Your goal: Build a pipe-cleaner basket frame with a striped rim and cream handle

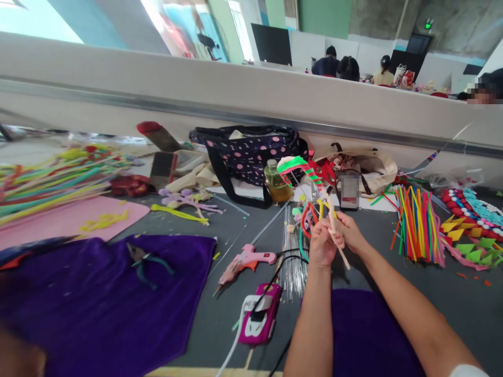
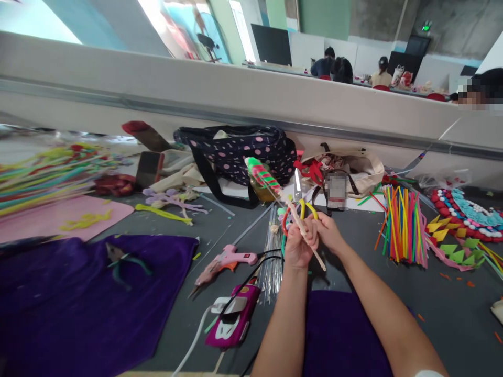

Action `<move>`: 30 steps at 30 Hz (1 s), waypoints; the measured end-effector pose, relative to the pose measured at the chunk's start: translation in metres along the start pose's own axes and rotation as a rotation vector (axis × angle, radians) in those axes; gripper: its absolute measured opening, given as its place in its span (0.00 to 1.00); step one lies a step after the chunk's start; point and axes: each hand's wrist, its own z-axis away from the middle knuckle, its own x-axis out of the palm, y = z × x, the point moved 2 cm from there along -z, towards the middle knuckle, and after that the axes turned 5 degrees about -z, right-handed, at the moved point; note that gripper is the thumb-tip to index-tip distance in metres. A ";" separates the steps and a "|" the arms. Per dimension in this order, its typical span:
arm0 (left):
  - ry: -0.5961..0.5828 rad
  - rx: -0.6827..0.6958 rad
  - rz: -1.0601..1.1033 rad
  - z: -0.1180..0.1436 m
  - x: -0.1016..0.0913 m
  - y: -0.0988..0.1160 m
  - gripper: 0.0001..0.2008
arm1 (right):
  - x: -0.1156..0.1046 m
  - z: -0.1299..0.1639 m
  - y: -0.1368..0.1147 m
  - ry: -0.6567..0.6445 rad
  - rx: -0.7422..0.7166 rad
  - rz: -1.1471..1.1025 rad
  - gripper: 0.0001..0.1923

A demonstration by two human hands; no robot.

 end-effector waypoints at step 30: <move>0.052 -0.330 -0.142 -0.010 0.003 -0.041 0.16 | -0.311 -0.052 -0.040 0.900 0.042 -0.304 0.07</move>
